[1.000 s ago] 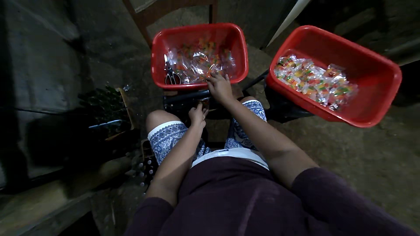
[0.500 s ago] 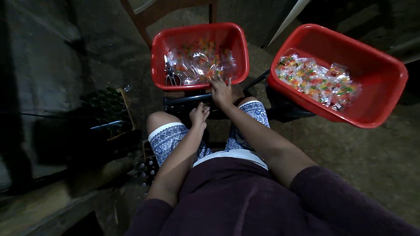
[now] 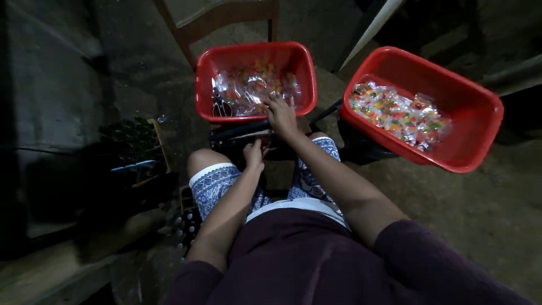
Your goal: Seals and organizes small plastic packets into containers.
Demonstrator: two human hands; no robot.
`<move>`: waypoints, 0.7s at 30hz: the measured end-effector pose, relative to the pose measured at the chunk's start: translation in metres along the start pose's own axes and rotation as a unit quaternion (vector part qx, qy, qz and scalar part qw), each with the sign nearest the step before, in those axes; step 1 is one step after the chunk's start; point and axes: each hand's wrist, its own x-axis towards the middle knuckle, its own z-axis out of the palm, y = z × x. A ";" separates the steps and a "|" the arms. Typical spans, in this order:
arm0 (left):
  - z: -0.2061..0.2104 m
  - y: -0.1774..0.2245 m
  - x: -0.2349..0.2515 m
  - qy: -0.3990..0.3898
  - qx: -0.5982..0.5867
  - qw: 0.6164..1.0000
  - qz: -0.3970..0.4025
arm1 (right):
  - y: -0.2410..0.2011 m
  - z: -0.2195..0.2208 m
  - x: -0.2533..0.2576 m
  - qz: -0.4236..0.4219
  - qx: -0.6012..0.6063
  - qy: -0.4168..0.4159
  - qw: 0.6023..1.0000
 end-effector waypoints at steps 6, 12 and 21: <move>0.002 0.001 -0.002 0.020 -0.009 1.000 -0.023 | 0.000 0.002 0.002 0.017 0.005 -0.002 1.000; -0.001 -0.002 -0.003 -0.003 -0.048 0.998 -0.036 | 0.014 0.017 -0.008 0.030 0.016 -0.002 0.999; -0.003 -0.002 -0.002 0.004 -0.024 0.999 -0.040 | 0.029 0.040 -0.013 0.043 -0.014 0.027 0.999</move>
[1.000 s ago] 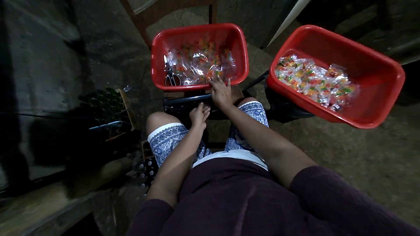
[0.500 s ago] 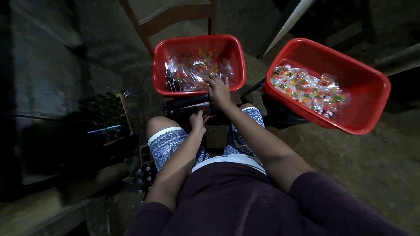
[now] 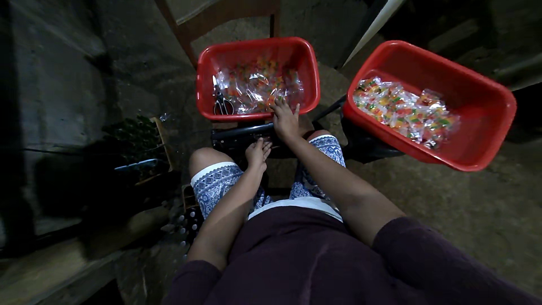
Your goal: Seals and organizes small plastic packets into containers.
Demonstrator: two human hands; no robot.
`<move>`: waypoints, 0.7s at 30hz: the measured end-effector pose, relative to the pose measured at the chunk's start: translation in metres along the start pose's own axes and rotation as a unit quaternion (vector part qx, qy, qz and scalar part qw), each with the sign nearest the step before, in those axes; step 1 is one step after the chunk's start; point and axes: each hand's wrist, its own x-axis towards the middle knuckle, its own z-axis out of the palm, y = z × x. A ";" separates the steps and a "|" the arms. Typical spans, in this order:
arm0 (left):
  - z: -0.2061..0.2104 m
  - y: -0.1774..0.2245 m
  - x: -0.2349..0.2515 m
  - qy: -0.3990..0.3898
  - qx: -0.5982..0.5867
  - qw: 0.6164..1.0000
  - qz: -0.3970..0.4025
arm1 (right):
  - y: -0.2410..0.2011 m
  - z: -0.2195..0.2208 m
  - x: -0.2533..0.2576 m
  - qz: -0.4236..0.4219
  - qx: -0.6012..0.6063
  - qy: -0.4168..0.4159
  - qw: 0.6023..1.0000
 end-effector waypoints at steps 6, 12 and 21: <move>0.001 0.002 -0.001 0.013 0.004 1.000 -0.013 | 0.005 0.006 -0.002 -0.018 -0.007 0.018 1.000; 0.001 0.000 -0.003 0.006 0.016 1.000 -0.004 | 0.005 0.005 -0.002 -0.018 -0.009 0.007 1.000; 0.003 0.001 -0.004 0.000 0.013 0.999 0.032 | -0.027 -0.040 0.019 -0.008 0.014 -0.054 0.998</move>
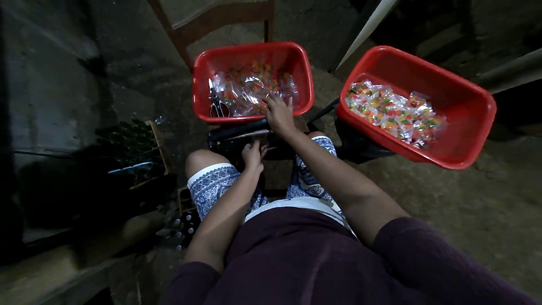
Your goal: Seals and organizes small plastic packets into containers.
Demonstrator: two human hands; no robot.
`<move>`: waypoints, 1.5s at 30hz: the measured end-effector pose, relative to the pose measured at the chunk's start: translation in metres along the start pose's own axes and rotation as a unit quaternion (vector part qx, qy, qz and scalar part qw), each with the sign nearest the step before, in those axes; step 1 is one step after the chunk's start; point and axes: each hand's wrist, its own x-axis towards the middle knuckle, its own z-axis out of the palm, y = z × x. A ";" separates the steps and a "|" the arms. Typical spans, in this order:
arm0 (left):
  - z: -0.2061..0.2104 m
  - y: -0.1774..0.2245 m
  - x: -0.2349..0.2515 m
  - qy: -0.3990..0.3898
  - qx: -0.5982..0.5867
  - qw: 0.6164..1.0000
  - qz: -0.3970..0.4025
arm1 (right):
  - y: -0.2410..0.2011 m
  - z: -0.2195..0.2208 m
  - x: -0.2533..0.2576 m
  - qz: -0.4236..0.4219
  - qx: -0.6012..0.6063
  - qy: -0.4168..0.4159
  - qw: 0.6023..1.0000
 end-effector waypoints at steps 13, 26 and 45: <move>0.000 -0.004 0.006 -0.001 0.008 1.000 -0.020 | 0.004 0.009 -0.011 0.017 0.016 0.017 1.000; 0.002 0.002 0.003 -0.008 -0.007 0.999 -0.040 | 0.030 0.046 -0.020 0.006 -0.004 0.062 0.998; -0.025 0.042 -0.103 -0.192 0.089 0.956 0.204 | 0.008 -0.066 -0.109 -0.040 0.499 0.058 0.863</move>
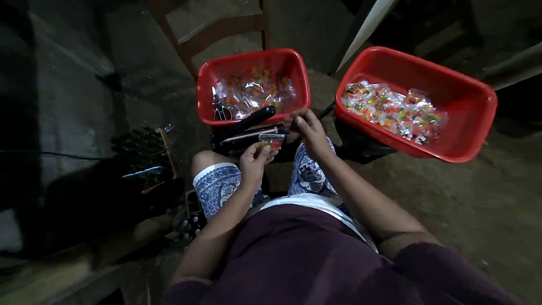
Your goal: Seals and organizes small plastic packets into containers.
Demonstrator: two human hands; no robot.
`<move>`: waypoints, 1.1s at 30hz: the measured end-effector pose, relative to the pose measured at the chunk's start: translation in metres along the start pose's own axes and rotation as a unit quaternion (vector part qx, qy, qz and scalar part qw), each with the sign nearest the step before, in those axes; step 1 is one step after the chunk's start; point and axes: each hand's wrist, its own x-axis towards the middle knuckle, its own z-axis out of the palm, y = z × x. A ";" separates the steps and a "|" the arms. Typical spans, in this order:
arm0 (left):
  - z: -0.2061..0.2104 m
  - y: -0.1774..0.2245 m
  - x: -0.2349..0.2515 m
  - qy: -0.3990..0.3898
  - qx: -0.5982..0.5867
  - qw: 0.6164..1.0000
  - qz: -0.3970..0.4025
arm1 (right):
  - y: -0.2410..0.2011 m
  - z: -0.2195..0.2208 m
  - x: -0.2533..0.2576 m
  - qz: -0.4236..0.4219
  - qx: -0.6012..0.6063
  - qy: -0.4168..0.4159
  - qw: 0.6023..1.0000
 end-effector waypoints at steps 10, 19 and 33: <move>0.006 0.032 -0.033 -0.036 0.027 0.995 0.085 | -0.044 0.019 -0.047 0.078 0.076 -0.035 0.993; 0.004 0.060 -0.029 0.000 0.039 0.997 0.062 | -0.055 0.026 -0.053 0.097 0.071 -0.062 0.991; 0.014 0.044 -0.015 -0.009 0.068 0.995 0.077 | -0.043 0.025 -0.051 0.073 0.033 -0.053 0.995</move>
